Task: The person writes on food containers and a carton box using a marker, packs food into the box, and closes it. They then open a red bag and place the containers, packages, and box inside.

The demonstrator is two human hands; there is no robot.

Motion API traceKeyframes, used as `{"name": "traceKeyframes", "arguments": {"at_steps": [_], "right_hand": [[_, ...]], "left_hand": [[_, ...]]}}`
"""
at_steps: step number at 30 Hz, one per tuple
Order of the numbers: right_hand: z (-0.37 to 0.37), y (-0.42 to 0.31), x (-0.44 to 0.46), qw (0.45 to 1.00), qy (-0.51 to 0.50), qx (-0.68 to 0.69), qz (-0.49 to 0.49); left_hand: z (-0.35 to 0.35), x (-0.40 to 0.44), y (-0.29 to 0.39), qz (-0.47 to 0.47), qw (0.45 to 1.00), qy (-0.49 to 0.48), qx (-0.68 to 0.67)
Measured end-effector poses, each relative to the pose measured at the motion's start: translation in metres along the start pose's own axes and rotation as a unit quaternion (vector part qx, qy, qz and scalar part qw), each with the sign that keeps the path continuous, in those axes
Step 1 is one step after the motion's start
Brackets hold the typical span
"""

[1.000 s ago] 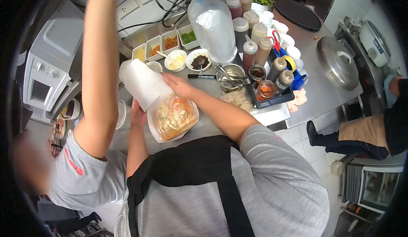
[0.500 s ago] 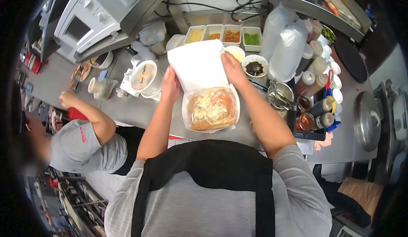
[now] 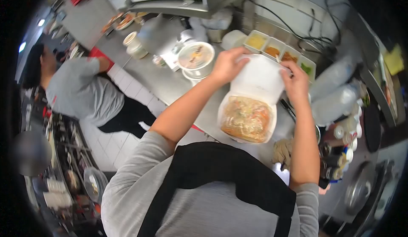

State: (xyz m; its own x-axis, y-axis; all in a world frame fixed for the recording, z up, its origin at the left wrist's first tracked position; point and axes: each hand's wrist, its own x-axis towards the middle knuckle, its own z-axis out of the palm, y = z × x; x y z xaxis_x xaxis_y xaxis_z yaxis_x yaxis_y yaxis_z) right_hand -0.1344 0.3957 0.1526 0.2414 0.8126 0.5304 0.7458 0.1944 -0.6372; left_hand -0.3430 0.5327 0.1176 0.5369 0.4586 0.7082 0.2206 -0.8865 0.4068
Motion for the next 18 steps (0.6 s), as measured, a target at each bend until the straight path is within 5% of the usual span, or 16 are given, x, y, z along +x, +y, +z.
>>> {"name": "traceKeyframes", "arguments": {"at_steps": [3,6,9,12,14,16,18], "right_hand": [[0.001,0.010,-0.003,0.986,0.015,-0.054,-0.155],[-0.001,-0.006,-0.008,0.990,0.011,-0.060,-0.129],[-0.011,-0.023,-0.004,0.998,-0.048,-0.004,0.028],[-0.009,-0.006,0.005,0.996,-0.079,0.027,-0.035],[-0.007,-0.003,0.005,0.994,-0.099,-0.039,-0.035],[-0.003,-0.003,0.009,0.992,-0.099,-0.077,-0.031],[0.003,-0.001,0.002,0.992,-0.081,-0.091,-0.015]], "left_hand": [[-0.029,0.002,0.006,0.139,0.982,-0.072,0.102],[-0.040,0.001,0.030,0.118,0.991,0.012,0.068],[-0.034,0.007,0.026,-0.159,0.982,-0.060,-0.086],[-0.020,0.007,0.009,0.073,0.993,-0.002,0.097],[-0.017,0.009,0.008,0.061,0.989,-0.034,0.129],[-0.033,0.021,0.035,-0.121,0.976,-0.163,0.073],[-0.036,0.022,0.054,-0.161,0.970,-0.162,0.088]]}}
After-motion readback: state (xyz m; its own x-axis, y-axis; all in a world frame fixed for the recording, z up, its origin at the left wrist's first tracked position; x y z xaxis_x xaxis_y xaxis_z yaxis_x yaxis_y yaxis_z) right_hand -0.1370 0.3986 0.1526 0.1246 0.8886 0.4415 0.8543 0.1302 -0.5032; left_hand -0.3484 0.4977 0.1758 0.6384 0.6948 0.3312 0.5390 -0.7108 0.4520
